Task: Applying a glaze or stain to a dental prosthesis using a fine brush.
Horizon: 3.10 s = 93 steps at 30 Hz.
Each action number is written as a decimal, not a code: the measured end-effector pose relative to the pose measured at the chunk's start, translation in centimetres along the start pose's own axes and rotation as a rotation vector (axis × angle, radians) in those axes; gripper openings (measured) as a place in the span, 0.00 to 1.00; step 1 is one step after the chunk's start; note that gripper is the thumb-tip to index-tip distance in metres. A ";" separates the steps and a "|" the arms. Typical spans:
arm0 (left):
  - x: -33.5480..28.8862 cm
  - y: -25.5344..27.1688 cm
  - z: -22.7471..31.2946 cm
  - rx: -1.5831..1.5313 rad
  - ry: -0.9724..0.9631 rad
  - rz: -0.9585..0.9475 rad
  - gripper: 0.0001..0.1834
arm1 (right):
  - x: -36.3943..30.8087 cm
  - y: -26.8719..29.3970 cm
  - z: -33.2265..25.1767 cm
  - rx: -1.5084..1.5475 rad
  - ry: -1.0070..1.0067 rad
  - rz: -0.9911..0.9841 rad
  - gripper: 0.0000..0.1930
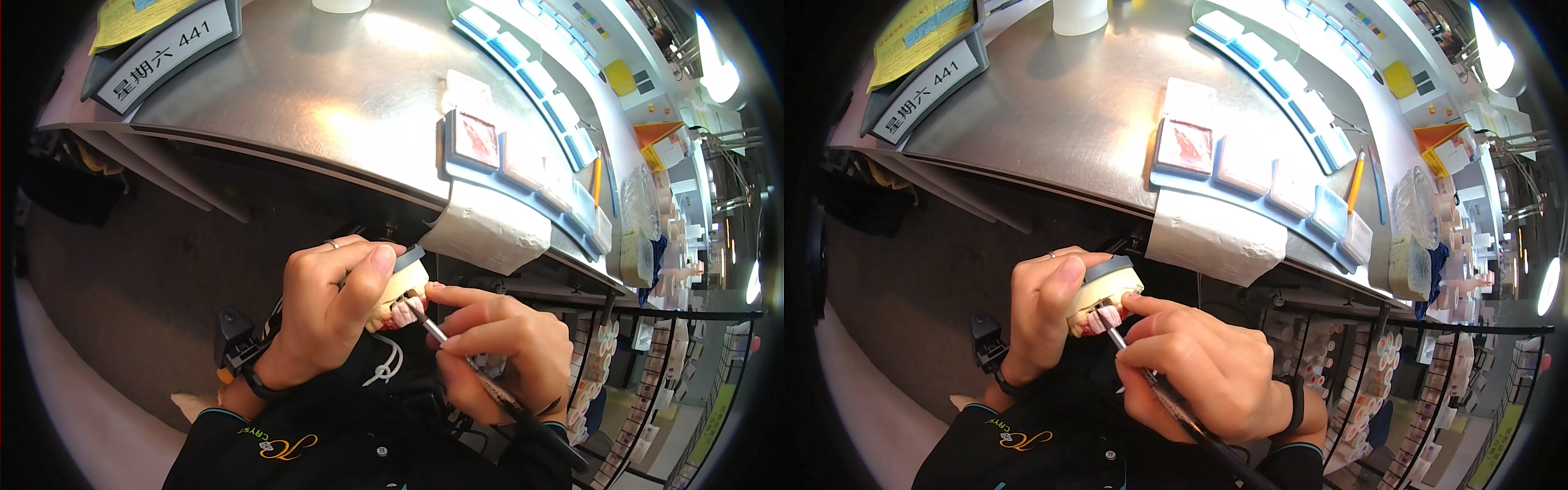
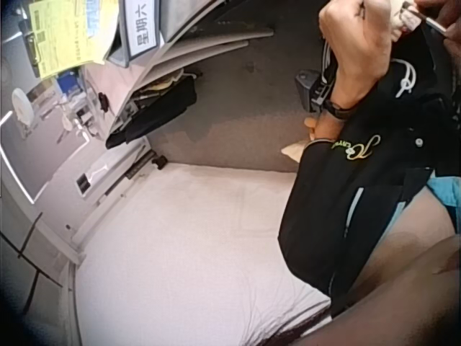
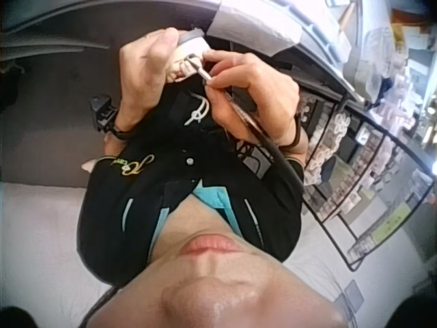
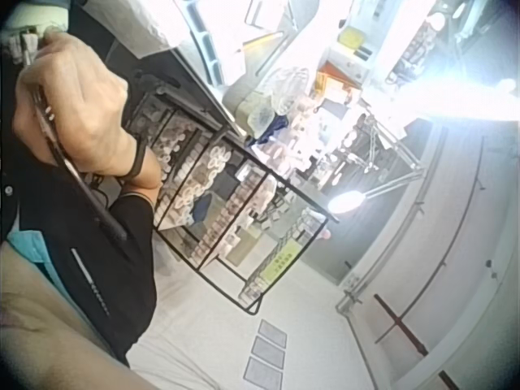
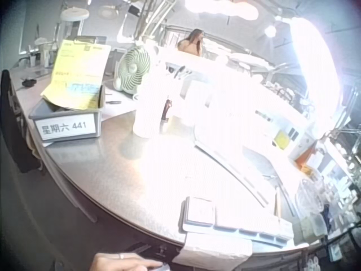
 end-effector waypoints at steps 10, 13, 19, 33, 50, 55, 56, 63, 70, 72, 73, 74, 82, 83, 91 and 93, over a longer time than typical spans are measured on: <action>-0.1 -0.3 -0.2 -0.119 0.206 -0.065 0.21 | -0.1 0.2 0.2 0.037 -0.004 0.013 0.10; -0.2 -0.3 -0.6 -0.064 0.369 -0.146 0.29 | -0.4 0.2 0.2 0.050 -0.073 0.063 0.10; -0.2 -0.5 -0.8 -0.158 0.278 -0.098 0.23 | -0.3 0.1 0.2 0.076 -0.053 0.074 0.10; -1.3 -0.3 -1.9 -0.009 0.158 -0.117 0.14 | -4.7 4.4 2.8 0.047 -0.418 0.385 0.24; -1.7 -10.3 -4.6 -0.671 1.143 -0.835 0.30 | -9.6 3.0 7.3 0.412 -0.637 0.243 0.21; -0.6 -11.1 -4.2 -0.785 1.054 -0.781 0.22 | -9.2 3.1 7.4 0.481 -0.656 0.173 0.21; -0.5 -11.1 -4.4 -0.780 1.025 -0.802 0.21 | -9.2 3.0 7.5 0.498 -0.665 0.175 0.20; 0.3 -11.1 -4.2 -0.723 0.967 -0.839 0.21 | -9.0 3.1 7.4 0.503 -0.667 0.152 0.19; 0.2 -11.2 -3.8 -0.747 1.040 -0.775 0.24 | -9.4 3.0 7.2 0.516 -0.715 0.160 0.20; 0.2 -10.9 -4.8 -0.837 0.978 -0.901 0.24 | -9.3 3.1 7.0 0.513 -0.739 0.154 0.22; 0.1 -10.7 -4.7 -0.925 0.908 -1.023 0.23 | -9.0 3.4 6.7 0.503 -0.706 0.188 0.24; -0.5 -10.6 -4.7 -0.924 0.913 -1.020 0.23 | -8.8 3.8 6.6 0.493 -0.672 0.222 0.27; -1.7 -5.7 -4.4 -0.039 0.513 -0.598 0.18 | -9.8 12.0 4.7 -0.041 -0.715 0.359 0.37; -2.1 -4.8 -4.2 0.113 0.283 -0.569 0.18 | -10.4 14.1 4.6 -0.074 -0.651 0.549 0.29; -1.7 -2.7 -2.2 -0.208 0.611 -0.400 0.25 | -11.4 20.4 8.5 -1.013 -0.711 0.388 0.16; -1.5 -2.6 -2.2 -0.261 0.531 -0.378 0.29 | -8.0 14.0 5.0 -0.797 -0.657 0.466 0.16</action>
Point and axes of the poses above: each hand's wrist, its own x-axis towards the middle knuckle, its own y-axis out of the back of the hand, z = x × y, the point moved 5 cm from there along x, towards the middle knuckle, and after that the axes turned 14 degrees about y, right-handed, at the moved point
